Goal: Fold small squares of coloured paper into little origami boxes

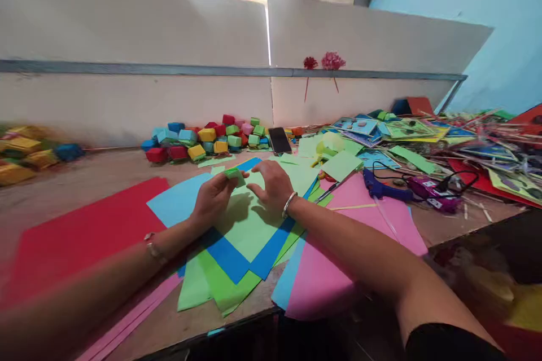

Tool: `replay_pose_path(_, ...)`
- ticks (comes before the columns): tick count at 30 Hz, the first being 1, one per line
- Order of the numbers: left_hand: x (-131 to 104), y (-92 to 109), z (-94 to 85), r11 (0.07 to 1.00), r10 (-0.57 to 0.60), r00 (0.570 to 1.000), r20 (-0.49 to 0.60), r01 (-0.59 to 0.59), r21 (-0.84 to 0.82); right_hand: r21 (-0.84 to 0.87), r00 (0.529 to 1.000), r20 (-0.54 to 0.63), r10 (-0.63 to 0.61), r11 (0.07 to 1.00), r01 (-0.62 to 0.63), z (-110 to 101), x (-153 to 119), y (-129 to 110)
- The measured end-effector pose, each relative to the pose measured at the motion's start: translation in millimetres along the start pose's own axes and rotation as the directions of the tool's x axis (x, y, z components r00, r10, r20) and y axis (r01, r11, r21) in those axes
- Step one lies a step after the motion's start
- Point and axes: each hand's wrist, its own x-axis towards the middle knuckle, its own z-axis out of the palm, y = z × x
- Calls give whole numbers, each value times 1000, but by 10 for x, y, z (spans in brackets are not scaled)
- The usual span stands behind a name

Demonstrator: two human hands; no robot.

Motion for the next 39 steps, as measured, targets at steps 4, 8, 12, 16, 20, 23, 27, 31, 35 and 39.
replay_pose_path(4, -4, -35, 8, 989, 34, 999, -8, -32, 144, -40, 991, -70, -110, 993, 108, -166, 100, -117)
replay_pose_path(8, -13, -16, 7, 973, 83, 996, 21, -86, 216, -124, 983, -33, -178, 977, 173, -183, 99, -123)
replay_pose_path(12, -22, 31, -3, 966, 95, 993, 70, -109, 233, -200, 978, -8, -206, 959, 201, -136, 78, -47)
replay_pose_path(16, -28, 66, -14, 965, 93, 987, 133, -122, 232, -187, 962, -10, -273, 946, 266, -147, 100, -22)
replay_pose_path(20, -30, 53, -2, 955, 134, 977, 166, -172, 243, 4, 977, 41, -208, 978, 208, -148, 99, -30)
replay_pose_path(23, -32, 23, 21, 947, 162, 969, 187, -206, 247, 221, 995, 66, -80, 973, 63, -112, 71, -9)
replay_pose_path(27, -37, 23, 29, 943, 152, 965, 212, -206, 262, 388, 998, 52, 32, 921, -50, -82, 57, 16)
replay_pose_path(31, -39, 79, 9, 938, 117, 968, 221, -181, 297, 422, 988, 42, 146, 894, -150, -105, 80, 1)
replay_pose_path(35, -38, 137, -3, 964, 70, 970, 231, -125, 233, 422, 965, 61, 257, 869, -258, -126, 87, -30)
replay_pose_path(39, -38, 162, -4, 988, 20, 968, 249, -57, 140, 414, 941, 81, 328, 848, -331, -139, 85, -62)
